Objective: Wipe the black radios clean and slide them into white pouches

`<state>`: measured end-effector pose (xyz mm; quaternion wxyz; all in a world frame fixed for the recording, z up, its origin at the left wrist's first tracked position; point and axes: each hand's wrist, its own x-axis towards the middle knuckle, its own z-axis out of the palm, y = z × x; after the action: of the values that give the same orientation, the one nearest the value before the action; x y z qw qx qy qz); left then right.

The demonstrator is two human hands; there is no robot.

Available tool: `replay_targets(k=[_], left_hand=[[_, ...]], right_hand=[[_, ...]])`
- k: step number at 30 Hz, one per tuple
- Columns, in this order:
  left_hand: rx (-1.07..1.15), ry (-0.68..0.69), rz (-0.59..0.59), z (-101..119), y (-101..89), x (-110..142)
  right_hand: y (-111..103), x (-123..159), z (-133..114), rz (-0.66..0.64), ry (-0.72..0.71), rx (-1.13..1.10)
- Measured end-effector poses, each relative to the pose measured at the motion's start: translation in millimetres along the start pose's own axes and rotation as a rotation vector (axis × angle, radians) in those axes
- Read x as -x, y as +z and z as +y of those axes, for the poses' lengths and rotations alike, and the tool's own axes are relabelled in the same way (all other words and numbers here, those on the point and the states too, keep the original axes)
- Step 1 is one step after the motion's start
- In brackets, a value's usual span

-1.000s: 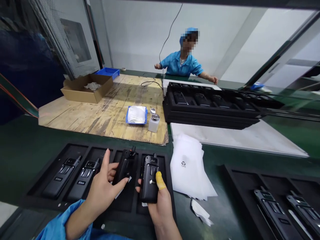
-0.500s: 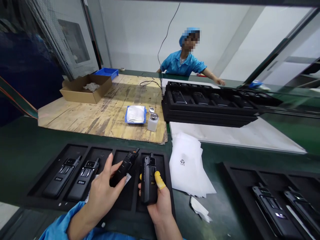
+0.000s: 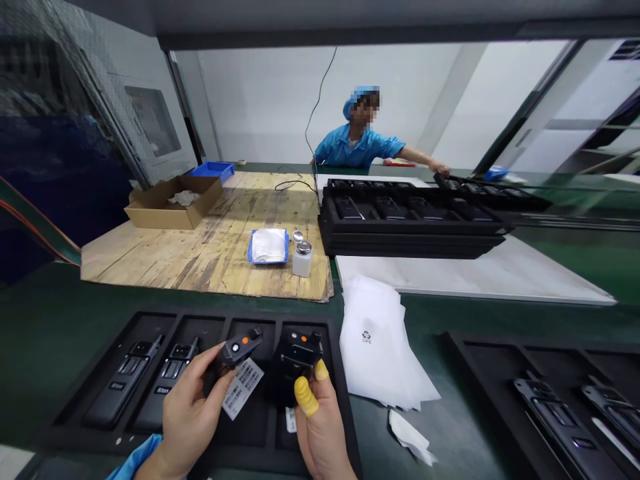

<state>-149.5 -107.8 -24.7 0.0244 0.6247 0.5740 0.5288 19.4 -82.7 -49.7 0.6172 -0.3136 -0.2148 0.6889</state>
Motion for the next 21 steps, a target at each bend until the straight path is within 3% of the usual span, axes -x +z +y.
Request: replay_targets(k=[3, 5, 8, 11, 15, 21], left_hand=[[0.095, -0.091, 0.005, 0, -2.1, 2], [0.193, -0.270, -0.010, 0, -2.1, -1], [0.457, -0.564, -0.095, 2, -0.2, -13], [0.619, -0.733, -0.225, 1, 5.1, -31], [0.603, -0.787, -0.301, -6, 19.9, -42], [0.543, -0.705, -0.361, -21, 43.7, -41]], right_hand=[[0, 2, 0, -0.026, -0.047, 0.092], [1, 3, -5, -0.023, -0.049, 0.163], [-1, 0, -20, 0.082, -0.089, 0.301], [-8, -13, -36, 0.132, -0.144, 0.466], [-20, -37, -40, 0.034, -0.144, 0.674], [-32, -64, -17, 0.048, -0.231, 1.007]])
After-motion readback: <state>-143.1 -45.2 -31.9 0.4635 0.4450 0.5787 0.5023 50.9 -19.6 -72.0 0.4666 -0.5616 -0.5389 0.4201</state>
